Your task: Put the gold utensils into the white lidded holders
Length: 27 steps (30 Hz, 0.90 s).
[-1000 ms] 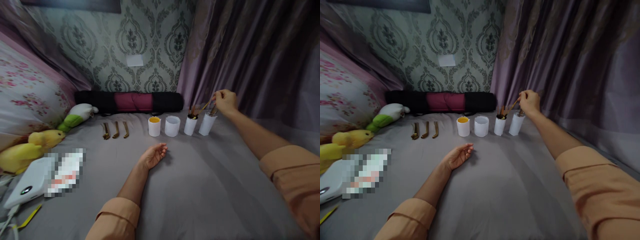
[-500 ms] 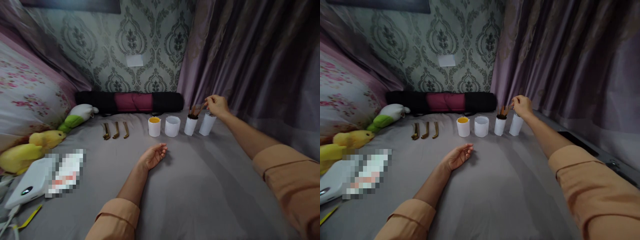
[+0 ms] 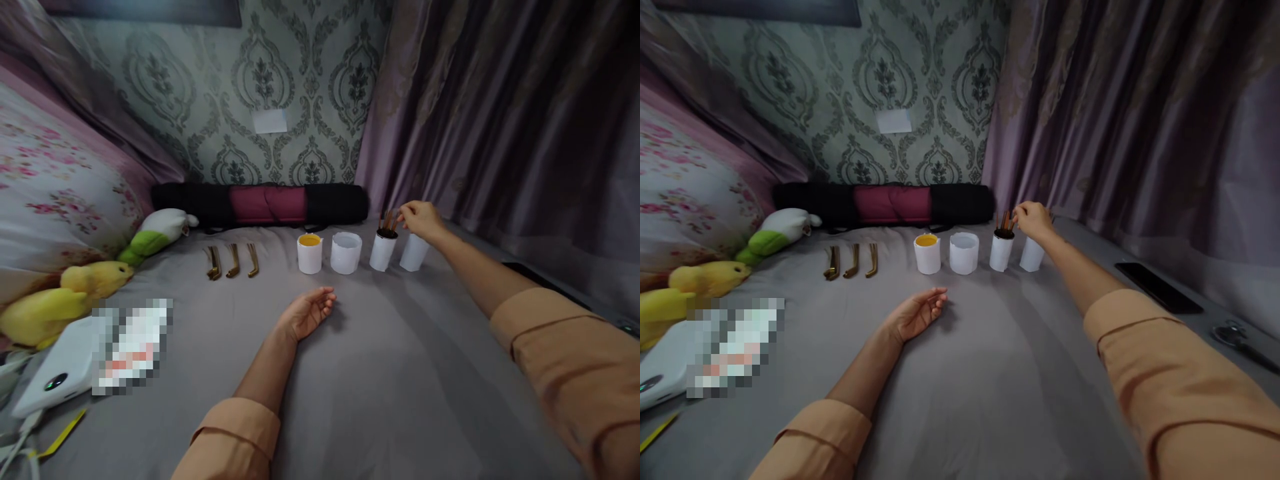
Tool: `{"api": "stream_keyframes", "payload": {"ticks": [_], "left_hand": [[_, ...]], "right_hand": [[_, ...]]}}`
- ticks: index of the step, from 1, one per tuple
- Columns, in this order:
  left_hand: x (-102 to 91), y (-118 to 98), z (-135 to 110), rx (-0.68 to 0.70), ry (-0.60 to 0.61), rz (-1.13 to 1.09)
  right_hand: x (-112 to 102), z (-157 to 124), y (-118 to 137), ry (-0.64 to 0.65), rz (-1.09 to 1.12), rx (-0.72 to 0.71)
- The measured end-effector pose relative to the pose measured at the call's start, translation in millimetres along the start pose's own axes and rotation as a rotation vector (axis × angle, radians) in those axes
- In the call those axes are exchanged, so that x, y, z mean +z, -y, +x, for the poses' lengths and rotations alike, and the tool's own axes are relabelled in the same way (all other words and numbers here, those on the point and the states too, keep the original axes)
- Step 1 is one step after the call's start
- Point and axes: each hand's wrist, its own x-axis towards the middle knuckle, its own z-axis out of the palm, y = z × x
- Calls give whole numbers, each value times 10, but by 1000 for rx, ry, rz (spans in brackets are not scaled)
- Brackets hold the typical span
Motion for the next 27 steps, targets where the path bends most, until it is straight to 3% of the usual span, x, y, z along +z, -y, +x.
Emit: {"api": "stream_keyframes", "payload": {"ticks": [5,27], "left_hand": [[7,-2,1,3,-6,2],[6,-6,2,8,-5,10]], "right_hand": [[24,-38,-24,70,-71,32],[-47,-175,106,-34,-88,208]]}}
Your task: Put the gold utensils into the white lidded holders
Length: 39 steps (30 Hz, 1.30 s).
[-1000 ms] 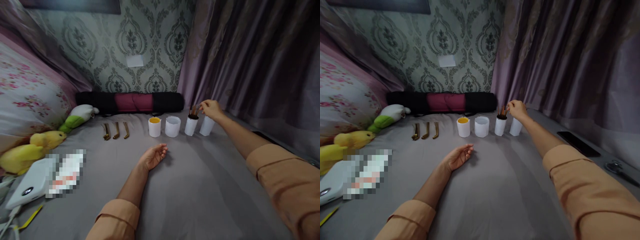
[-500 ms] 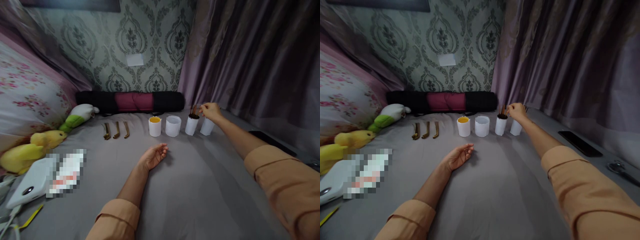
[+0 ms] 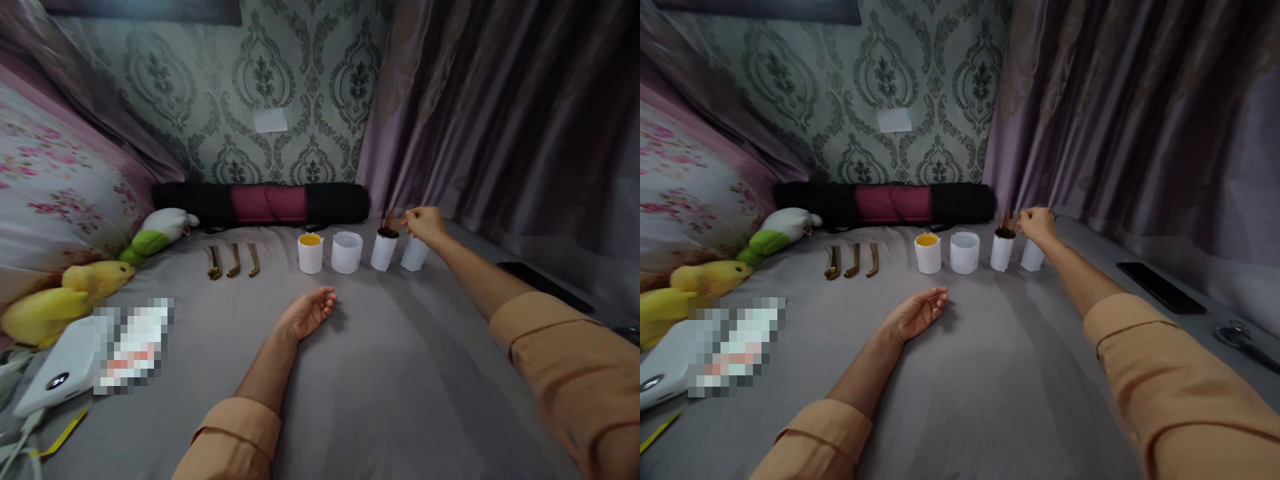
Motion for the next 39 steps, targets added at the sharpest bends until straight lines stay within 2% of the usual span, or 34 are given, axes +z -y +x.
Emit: {"api": "stream_keyframes", "payload": {"ticks": [22,39], "left_hand": [[13,-4,-15,-6,-9,0],[6,-5,-10,-8,-10,-6]], "right_hand": [[-97,-39,48,-17,20,-1],[-77,-63,-25,-119,150,-73]]}}
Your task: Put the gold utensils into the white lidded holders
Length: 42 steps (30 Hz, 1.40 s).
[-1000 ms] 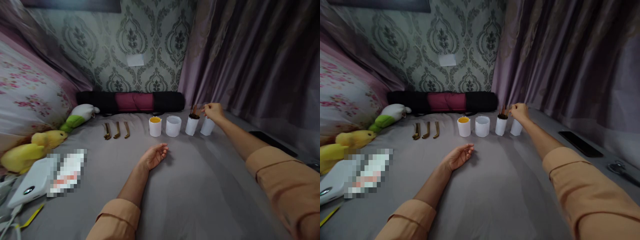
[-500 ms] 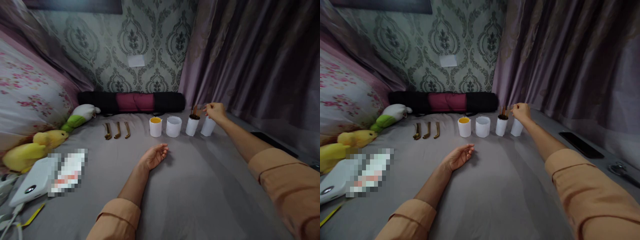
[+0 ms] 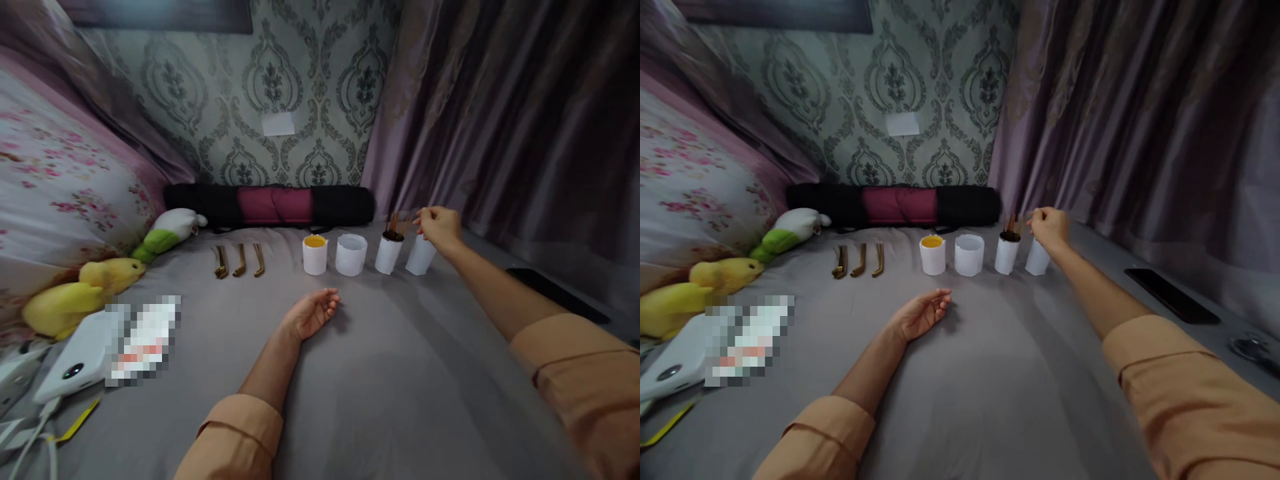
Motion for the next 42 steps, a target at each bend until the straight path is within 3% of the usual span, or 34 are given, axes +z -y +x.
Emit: {"api": "stream_keyframes", "payload": {"ticks": [11,18,30,42], "left_hand": [[-19,-9,8,-12,5,-32],[-53,-20,25,-5,19,-45],[-70,-23,39,11,14,-48],[-57,-35,31,22,4,-57]], "right_hand": [[17,-231,30,29,278,76],[125,-532,65,122,413,143],[441,-1103,119,381,543,372],[770,-1315,24,500,538,389]]}}
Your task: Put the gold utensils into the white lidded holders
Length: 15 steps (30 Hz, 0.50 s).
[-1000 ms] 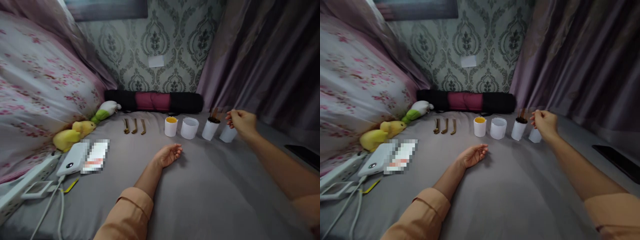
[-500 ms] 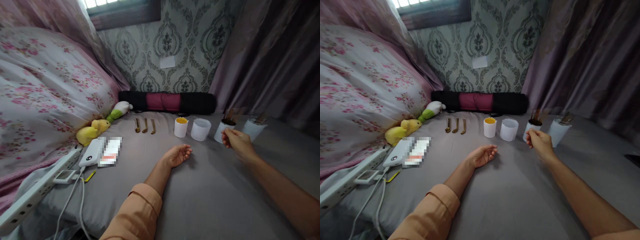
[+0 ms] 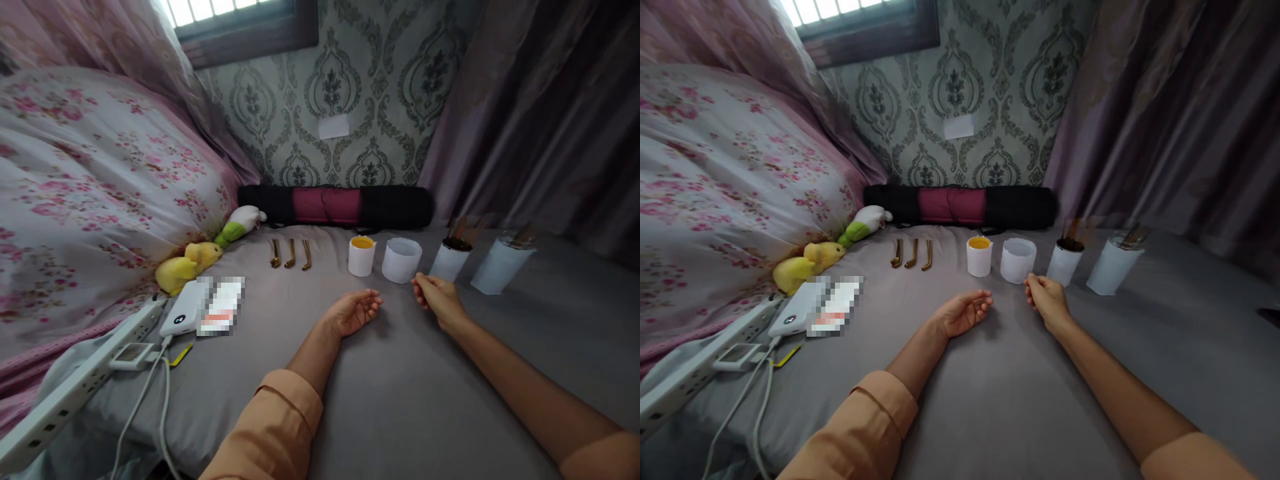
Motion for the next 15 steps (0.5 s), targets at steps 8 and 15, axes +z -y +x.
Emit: {"api": "stream_keyframes", "payload": {"ticks": [8,15], "left_hand": [[-8,10,0,28,11,18],[17,4,9,32,-15,40]], "right_hand": [[2,6,-177,20,6,1],[-15,-4,-249,58,-34,-70]]}}
